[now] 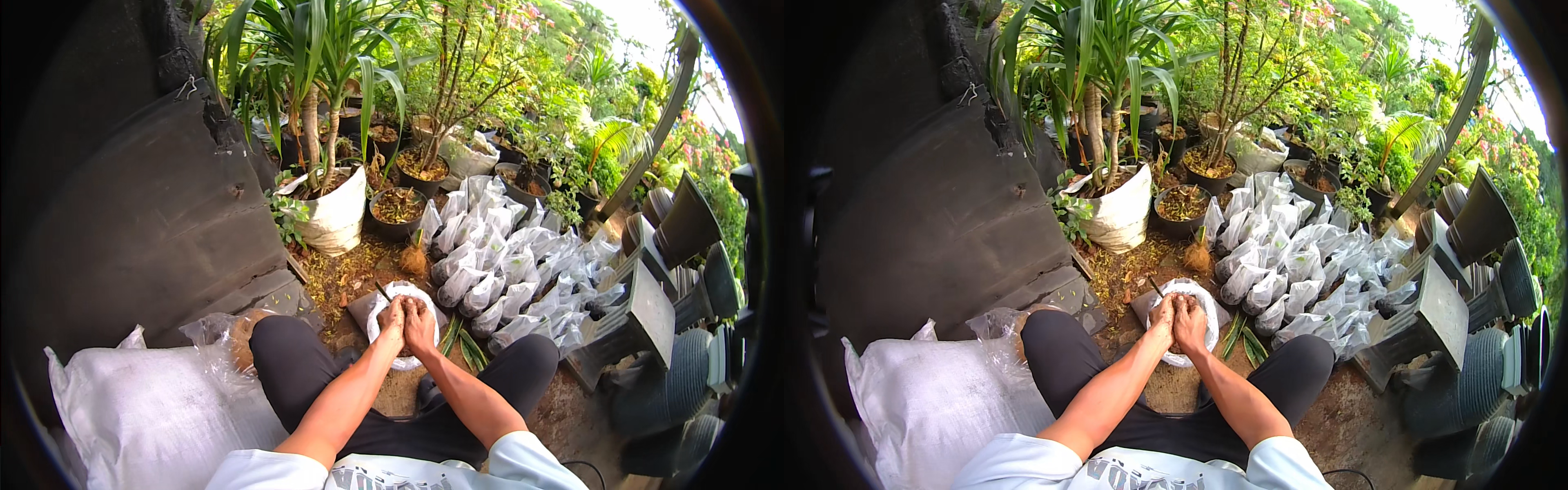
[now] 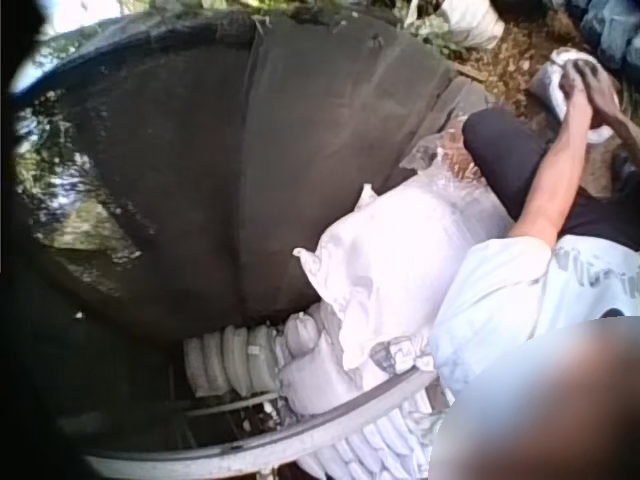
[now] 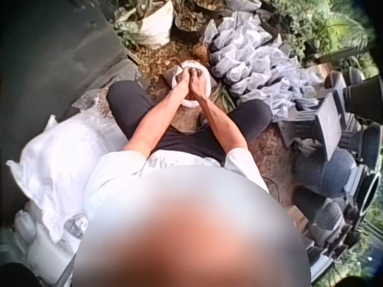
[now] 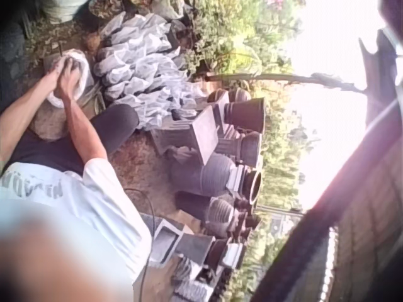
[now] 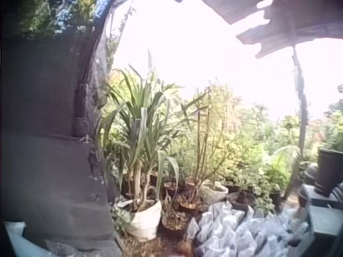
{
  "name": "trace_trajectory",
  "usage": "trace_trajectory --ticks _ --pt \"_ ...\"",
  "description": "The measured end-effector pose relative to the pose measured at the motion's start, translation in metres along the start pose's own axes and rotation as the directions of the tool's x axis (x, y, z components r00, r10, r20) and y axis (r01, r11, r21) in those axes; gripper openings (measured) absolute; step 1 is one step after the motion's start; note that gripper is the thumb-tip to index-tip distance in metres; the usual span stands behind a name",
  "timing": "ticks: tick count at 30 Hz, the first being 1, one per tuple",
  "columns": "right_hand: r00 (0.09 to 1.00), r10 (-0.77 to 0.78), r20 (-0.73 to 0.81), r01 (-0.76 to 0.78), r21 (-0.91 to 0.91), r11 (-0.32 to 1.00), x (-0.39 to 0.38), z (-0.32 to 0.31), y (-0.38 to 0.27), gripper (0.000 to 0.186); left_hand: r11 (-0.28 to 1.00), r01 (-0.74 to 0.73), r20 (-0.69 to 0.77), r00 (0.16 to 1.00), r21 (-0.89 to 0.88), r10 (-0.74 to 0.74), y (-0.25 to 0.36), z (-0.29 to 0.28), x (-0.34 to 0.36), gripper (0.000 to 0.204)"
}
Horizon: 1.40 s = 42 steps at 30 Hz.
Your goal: The person sits on the ground and packs soil around a small plant inside a white plastic bag. They repeatedly add soil and press it down by hand to secure the plant.
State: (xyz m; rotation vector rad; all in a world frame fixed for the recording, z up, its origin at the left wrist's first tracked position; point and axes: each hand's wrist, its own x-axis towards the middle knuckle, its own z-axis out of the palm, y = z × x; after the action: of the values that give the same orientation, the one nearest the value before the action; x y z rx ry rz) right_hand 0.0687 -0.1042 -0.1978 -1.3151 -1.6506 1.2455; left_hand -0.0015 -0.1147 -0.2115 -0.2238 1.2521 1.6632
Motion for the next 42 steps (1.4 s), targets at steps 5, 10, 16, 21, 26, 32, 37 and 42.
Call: trace_trajectory --ticks 5,10,16,21,26,32,37,42 --pt "0.992 -0.089 -0.086 0.094 0.053 0.994 0.006 -0.006 -0.002 0.032 0.996 0.082 0.096 0.992 -0.019 -0.08 0.003 0.013 0.004 0.024" --pt "0.986 -0.152 -0.068 0.154 0.033 0.987 0.002 -0.002 0.005 0.029 0.979 0.188 0.095 0.979 -0.083 -0.18 0.006 0.008 0.009 0.022" --pt "0.993 -0.089 0.077 0.081 0.094 0.992 0.011 0.003 0.001 0.032 0.994 0.083 0.056 0.995 -0.078 -0.079 0.0 -0.007 0.02 0.022" --pt "0.991 -0.112 0.07 0.108 0.055 0.993 0.003 0.003 -0.011 0.036 0.991 0.05 0.031 0.998 -0.125 -0.047 -0.001 -0.008 0.016 0.025" --pt "0.984 -0.176 0.004 0.175 0.092 0.98 0.003 -0.002 -0.006 0.034 0.992 0.003 0.127 0.992 -0.126 0.013 0.003 0.001 -0.001 0.027" --pt "0.989 -0.141 -0.042 0.144 0.077 0.987 0.012 -0.009 -0.002 0.031 0.99 0.031 0.221 0.975 -0.14 0.0 -0.012 0.01 0.025 0.025" --pt "0.983 -0.114 -0.143 0.124 0.061 0.99 0.014 -0.016 -0.009 0.033 0.997 0.057 0.178 0.983 -0.056 -0.047 -0.023 0.015 0.044 0.025" --pt "0.981 -0.146 -0.128 0.144 -0.026 0.989 0.007 -0.017 -0.007 0.033 0.993 0.117 0.189 0.975 -0.004 -0.114 -0.014 0.014 0.021 0.025"
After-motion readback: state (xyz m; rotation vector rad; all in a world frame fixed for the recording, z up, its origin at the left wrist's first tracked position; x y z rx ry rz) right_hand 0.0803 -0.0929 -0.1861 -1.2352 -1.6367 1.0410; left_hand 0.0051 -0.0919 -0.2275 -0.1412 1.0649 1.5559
